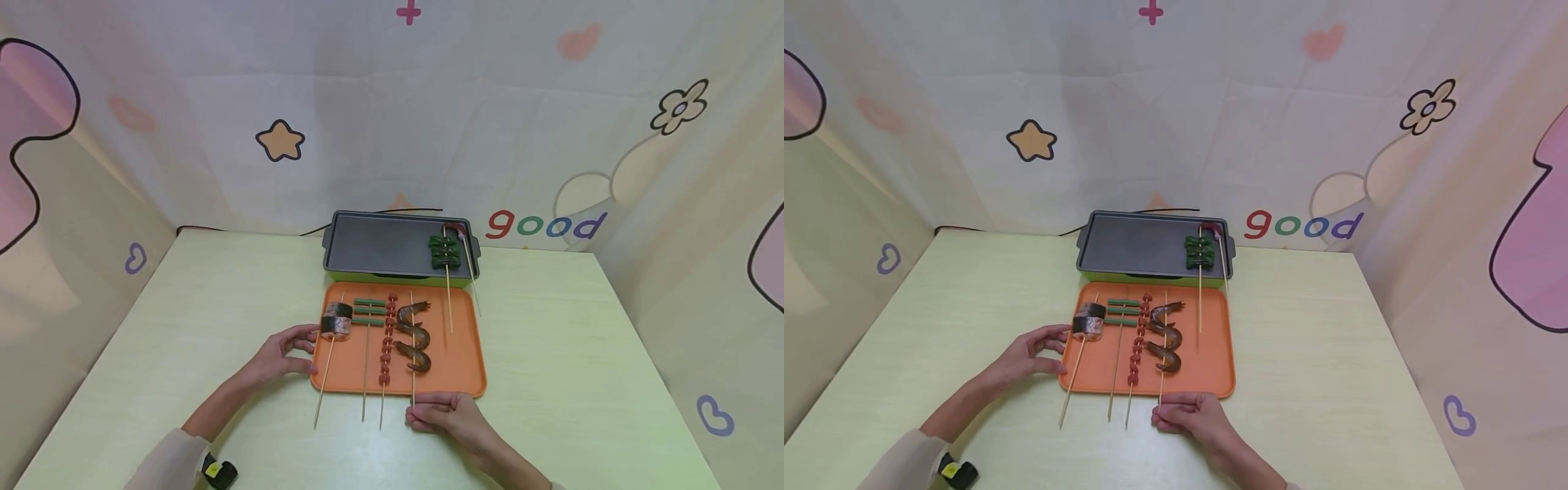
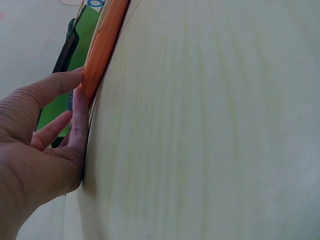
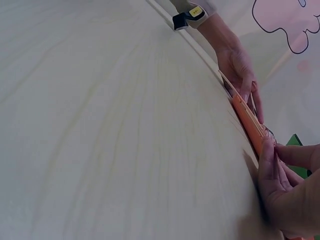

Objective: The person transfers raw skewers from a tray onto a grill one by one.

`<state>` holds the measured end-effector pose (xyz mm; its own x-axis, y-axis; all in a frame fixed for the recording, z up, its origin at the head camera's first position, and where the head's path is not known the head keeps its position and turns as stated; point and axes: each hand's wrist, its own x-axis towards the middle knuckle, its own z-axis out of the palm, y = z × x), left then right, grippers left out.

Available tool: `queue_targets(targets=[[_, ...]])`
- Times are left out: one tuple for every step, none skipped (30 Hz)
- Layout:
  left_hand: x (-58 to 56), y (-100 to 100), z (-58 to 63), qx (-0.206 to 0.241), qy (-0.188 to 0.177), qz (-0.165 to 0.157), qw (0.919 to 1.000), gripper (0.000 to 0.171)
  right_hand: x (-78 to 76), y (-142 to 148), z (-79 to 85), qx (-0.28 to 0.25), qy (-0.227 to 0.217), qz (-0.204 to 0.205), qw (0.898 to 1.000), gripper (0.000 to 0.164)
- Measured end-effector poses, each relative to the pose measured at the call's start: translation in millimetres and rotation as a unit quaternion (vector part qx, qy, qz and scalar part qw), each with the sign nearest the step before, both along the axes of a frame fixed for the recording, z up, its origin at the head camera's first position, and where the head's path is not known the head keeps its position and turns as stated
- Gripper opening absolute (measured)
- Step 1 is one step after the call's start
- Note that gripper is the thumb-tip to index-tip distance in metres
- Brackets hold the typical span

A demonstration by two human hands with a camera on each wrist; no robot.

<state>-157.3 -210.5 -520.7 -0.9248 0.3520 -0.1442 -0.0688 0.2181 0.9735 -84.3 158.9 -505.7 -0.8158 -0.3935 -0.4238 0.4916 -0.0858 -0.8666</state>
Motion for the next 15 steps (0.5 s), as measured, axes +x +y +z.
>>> queue_targets(targets=[[0.0, 0.2, 0.1, 0.000, 0.000, 0.000, 1.0000, 0.073, -0.2, 0.2, -0.1, 0.000, 0.000, -0.001, 1.000, 0.046], [0.0, 0.4, 0.1, -0.001, 0.000, 0.001, 1.0000, 0.073, -0.1, 0.5, -0.2, -0.001, 0.001, -0.002, 1.000, 0.045], [0.1, 0.5, 0.2, -0.003, 0.000, 0.000, 1.0000, 0.073, -0.2, 0.6, -0.2, -0.001, 0.001, -0.003, 1.000, 0.045], [0.1, 0.6, 0.5, -0.004, -0.001, 0.000, 1.0000, 0.073, -0.1, 0.8, -0.4, -0.002, 0.002, -0.003, 1.000, 0.044], [0.2, 0.7, 0.8, -0.006, -0.002, 0.001, 1.0000, 0.073, -0.1, 1.0, -0.5, -0.002, 0.003, -0.004, 1.000, 0.044], [0.3, 1.0, 1.2, -0.008, -0.003, 0.002, 1.0000, 0.073, 0.0, 1.2, -0.5, -0.002, 0.004, -0.005, 1.000, 0.043], [0.4, 1.1, 1.7, -0.009, -0.004, 0.002, 0.9999, 0.073, 0.1, 1.3, -0.4, -0.002, 0.005, -0.006, 1.000, 0.043], [0.5, 1.2, 2.0, -0.011, -0.005, 0.003, 0.9999, 0.073, 0.3, 1.5, -0.4, -0.003, 0.006, -0.007, 1.000, 0.043], [0.6, 1.2, 2.4, -0.012, -0.007, 0.003, 0.9999, 0.073, 0.3, 1.7, -0.2, -0.003, 0.006, -0.008, 1.000, 0.043], [0.6, 1.3, 2.8, -0.012, -0.008, 0.005, 0.9999, 0.073, 0.5, 2.1, -0.2, -0.002, 0.008, -0.008, 1.000, 0.042], [0.6, 1.4, 3.2, -0.014, -0.009, 0.005, 0.9999, 0.073, 0.6, 2.4, 0.0, -0.002, 0.009, -0.008, 1.000, 0.042], [0.6, 1.5, 3.5, -0.015, -0.009, 0.005, 0.9998, 0.073, 0.9, 2.9, 0.3, -0.003, 0.010, -0.009, 1.000, 0.043], [0.5, 1.5, 3.8, -0.016, -0.009, 0.006, 0.9998, 0.073, 1.1, 3.4, 0.5, -0.003, 0.011, -0.009, 1.000, 0.043], [0.4, 1.4, 4.0, -0.018, -0.009, 0.006, 0.9998, 0.073, 1.4, 3.9, 0.8, -0.003, 0.012, -0.009, 1.000, 0.043], [0.3, 1.4, 4.2, -0.019, -0.009, 0.006, 0.9998, 0.073, 1.7, 4.3, 1.1, -0.002, 0.014, -0.009, 1.000, 0.044]])
